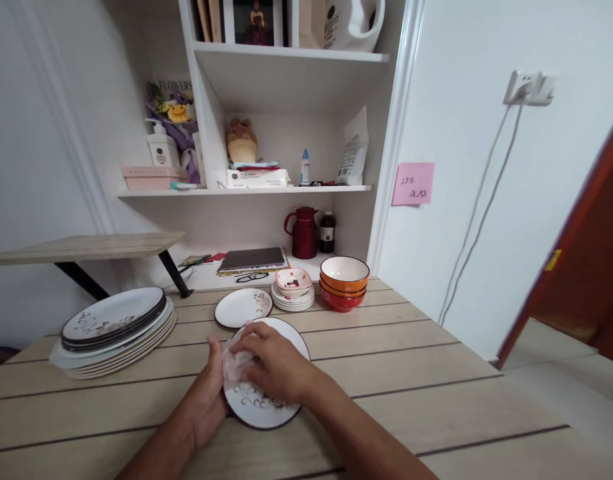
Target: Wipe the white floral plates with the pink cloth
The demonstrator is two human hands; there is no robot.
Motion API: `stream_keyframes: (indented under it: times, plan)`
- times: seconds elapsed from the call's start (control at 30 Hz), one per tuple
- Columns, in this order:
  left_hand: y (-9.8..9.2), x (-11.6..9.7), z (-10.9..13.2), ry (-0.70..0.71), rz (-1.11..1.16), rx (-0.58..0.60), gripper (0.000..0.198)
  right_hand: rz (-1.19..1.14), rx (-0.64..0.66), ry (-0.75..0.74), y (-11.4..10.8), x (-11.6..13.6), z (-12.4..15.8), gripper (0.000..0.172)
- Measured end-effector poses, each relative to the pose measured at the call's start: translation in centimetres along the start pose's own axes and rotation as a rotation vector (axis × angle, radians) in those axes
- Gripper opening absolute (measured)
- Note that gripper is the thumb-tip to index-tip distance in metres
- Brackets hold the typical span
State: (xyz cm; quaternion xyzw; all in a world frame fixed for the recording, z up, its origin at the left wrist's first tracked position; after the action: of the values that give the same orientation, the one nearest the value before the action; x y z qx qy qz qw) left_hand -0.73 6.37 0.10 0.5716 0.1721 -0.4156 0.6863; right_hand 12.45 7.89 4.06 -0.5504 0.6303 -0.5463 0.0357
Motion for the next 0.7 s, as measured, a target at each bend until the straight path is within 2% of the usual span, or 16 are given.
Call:
stream_keyframes:
  times: [0.1, 0.2, 0.3, 0.37, 0.5, 0.6, 0.7]
  plan:
    - [-0.5, 0.0, -0.2, -0.03, -0.02, -0.026, 0.072, -0.051, 0.194, -0.03, -0.3, 0.6, 0.4, 0.048]
    - [-1.1, 0.0, -0.5, -0.045, -0.074, -0.064, 0.072, -0.096, 0.402, -0.036, -1.1, 0.8, 0.9, 0.036]
    - [-1.2, 0.0, -0.7, -0.023, -0.1, -0.077, 0.069, -0.013, 0.542, 0.072, -2.4, 0.3, 1.6, 0.028]
    - [-0.9, 0.0, -0.6, 0.001, -0.115, -0.063, 0.064, 0.133, 0.49, 0.214, -3.4, -0.5, 1.9, 0.029]
    - [-0.2, -0.3, -0.1, 0.109, -0.177, -0.131, 0.055, 0.385, 0.198, 0.434, -4.9, -2.3, 2.2, 0.03]
    - [0.3, -0.3, 0.3, 0.116, -0.232, -0.201, 0.053, 0.478, 0.022, 0.495, -4.4, -3.2, 1.7, 0.032]
    - [0.4, -0.2, 0.3, 0.108, -0.242, -0.188, 0.054, 0.48, -0.116, 0.489, -2.8, -3.2, 0.9, 0.035]
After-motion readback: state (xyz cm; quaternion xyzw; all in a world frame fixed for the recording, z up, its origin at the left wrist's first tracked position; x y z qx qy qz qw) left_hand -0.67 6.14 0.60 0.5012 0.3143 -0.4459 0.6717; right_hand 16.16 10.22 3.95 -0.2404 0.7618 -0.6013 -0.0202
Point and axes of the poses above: each hand's wrist, its own z-axis away from the middle knuckle, its own y-axis out of the palm, x = y × z, the point moved 2 cm from there along -z, towards the middle knuckle, and after that the axes turned 1 degree about -y, right-handed, at the moved point
